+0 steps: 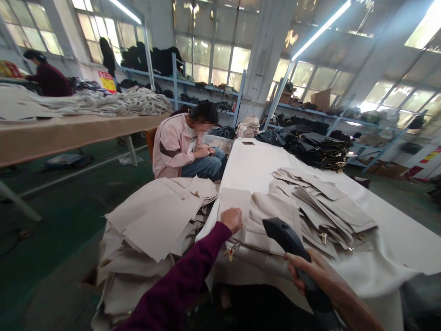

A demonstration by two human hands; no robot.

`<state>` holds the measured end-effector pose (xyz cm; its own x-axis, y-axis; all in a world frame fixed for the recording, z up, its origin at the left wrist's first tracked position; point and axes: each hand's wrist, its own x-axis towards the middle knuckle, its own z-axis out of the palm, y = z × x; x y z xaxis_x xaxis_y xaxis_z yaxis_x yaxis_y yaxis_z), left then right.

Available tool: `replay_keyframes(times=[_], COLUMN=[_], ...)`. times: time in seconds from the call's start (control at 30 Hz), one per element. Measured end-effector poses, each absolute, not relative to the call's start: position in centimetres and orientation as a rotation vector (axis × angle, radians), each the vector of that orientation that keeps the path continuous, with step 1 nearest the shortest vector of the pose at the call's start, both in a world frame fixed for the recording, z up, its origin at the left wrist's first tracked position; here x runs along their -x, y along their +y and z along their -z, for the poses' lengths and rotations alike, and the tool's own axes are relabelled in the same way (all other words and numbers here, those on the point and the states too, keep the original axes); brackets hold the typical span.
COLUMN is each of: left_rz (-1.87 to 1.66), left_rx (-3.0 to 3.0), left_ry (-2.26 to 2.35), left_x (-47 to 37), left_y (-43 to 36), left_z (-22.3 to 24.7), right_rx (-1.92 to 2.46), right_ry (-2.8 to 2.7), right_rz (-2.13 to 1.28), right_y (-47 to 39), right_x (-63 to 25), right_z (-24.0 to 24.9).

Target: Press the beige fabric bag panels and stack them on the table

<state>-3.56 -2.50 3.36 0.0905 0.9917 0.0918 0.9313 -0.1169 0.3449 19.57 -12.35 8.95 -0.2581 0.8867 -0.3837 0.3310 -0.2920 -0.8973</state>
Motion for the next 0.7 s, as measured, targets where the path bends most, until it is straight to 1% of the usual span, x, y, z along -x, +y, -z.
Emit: replay_keyframes(times=[0.13,0.3,0.5,0.7], left_rz=[-0.452,-0.521,-0.680,-0.850], left_rx=[-2.161,-2.073,-1.704,-1.360], left_ry=[1.924,1.811,1.439,1.157], left_x=[2.7,1.8,5.3,6.5], left_y=[-2.7,-2.1,-1.9,-3.0], left_z=[-3.9,-4.0,-2.8,-1.1], right_rx=[1.527,1.509,1.489,1.415], right_ry=[-1.508,-1.523,-1.494,-1.505], right_rz=[-1.639,-1.638,-1.723,-1.758], right_y=[-13.2,-13.7,-14.9,-15.0], right_x=[-19.6,-19.7,-20.9,-19.1], right_z=[-7.6,-7.3,-6.8,-6.9])
